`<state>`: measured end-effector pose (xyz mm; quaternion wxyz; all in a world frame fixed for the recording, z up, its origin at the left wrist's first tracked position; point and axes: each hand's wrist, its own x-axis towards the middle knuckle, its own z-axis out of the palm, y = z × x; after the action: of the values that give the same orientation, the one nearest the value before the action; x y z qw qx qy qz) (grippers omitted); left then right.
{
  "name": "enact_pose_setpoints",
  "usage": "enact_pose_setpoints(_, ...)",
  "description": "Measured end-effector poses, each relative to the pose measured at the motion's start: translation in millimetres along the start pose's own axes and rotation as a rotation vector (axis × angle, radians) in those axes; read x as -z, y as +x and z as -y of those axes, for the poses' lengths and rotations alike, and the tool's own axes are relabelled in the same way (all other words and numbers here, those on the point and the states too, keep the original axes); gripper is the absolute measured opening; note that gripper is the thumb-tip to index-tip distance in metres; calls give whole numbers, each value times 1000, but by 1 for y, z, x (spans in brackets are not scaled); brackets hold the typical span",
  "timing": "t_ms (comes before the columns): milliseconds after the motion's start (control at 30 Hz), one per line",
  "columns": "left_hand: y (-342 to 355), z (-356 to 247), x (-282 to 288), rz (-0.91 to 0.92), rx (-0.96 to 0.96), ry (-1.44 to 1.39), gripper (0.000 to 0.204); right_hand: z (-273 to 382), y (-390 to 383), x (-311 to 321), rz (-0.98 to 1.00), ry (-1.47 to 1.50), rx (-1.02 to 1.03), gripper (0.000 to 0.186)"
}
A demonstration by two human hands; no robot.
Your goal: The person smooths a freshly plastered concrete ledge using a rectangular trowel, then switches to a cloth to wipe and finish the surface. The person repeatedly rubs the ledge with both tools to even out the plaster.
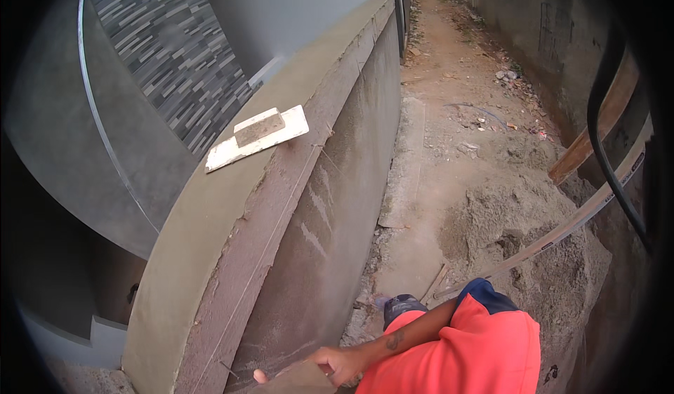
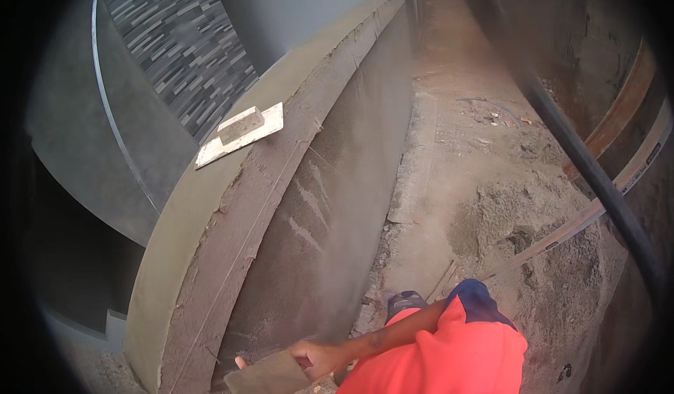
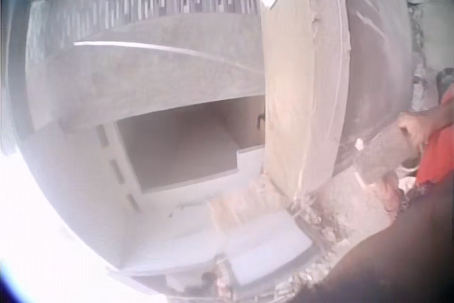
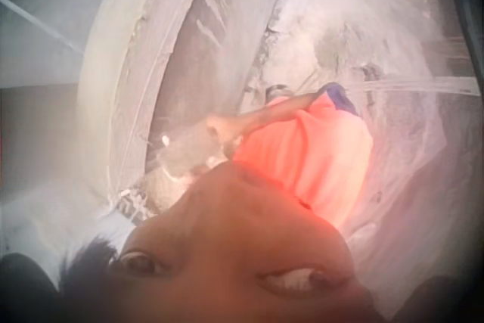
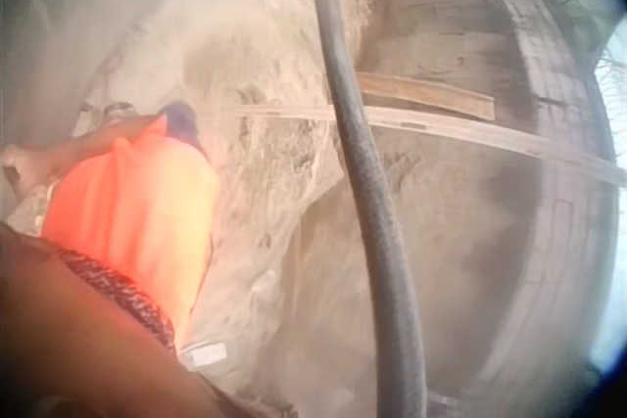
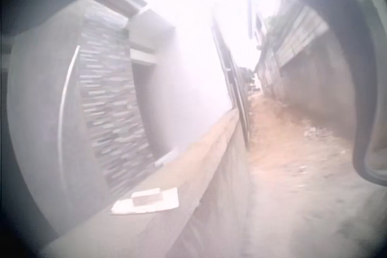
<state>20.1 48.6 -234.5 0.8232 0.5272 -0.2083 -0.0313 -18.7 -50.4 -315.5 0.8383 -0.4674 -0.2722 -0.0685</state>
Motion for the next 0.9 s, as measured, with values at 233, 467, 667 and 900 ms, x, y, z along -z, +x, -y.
enact_pose_setpoints(233,-29,-18,30,115,163,-50,54,47,-30,-43,-675,-141,-94,56)
enact_pose_setpoints(467,-34,-40,40,308,-540,787,33,82,-43,-57,-803,-664,-58,47)
enact_pose_setpoints(667,-45,-35,24,512,-859,933,25,84,-48,-70,-842,-608,-61,40)
enact_pose_setpoints(900,-49,-15,123,299,-855,1150,14,98,-47,-78,-1010,-774,-80,43)
